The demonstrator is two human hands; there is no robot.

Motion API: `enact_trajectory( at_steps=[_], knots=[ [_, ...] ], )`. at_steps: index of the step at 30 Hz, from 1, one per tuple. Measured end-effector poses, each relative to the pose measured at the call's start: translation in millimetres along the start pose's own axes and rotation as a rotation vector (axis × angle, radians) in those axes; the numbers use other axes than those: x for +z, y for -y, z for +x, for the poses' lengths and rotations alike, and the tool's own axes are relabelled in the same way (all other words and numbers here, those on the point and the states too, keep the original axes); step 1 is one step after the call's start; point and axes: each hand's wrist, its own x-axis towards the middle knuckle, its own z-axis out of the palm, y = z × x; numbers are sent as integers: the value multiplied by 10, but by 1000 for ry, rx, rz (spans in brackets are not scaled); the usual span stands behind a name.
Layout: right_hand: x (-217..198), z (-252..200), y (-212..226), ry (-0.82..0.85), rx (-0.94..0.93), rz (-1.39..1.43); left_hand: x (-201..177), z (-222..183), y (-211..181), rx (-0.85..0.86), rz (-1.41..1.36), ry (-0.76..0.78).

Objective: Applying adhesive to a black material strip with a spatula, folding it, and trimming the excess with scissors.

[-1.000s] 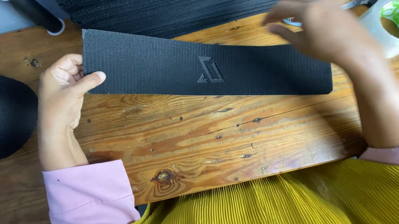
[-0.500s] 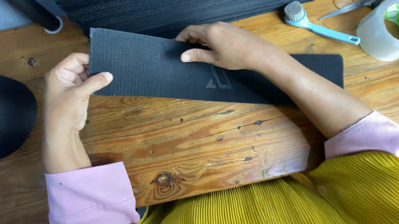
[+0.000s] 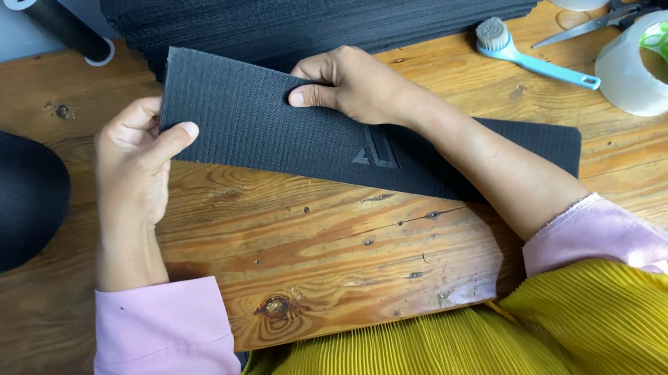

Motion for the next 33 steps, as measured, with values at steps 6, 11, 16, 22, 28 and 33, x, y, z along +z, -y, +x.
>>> enact_trajectory(
  at_steps=[6,11,16,22,28,33],
  knots=[
    [-160,-60,157,-16,-50,1,357,-103,-117,36,-453,-51],
    [-136,-166,397,-58,-127,-67,733,-243,40,149,-532,-33],
    [-128,-178,450,-132,-226,-74,972,-317,169,276,-554,-69],
    [-122,-205,518,-79,-177,-49,1126,-371,117,312,-204,-312],
    [-572,-438,274,216,-32,-274,838,-138,210,282,-279,-584],
    [-1040,-962,334,344,528,-432,389,51,88,171,-318,-864]
  ],
)
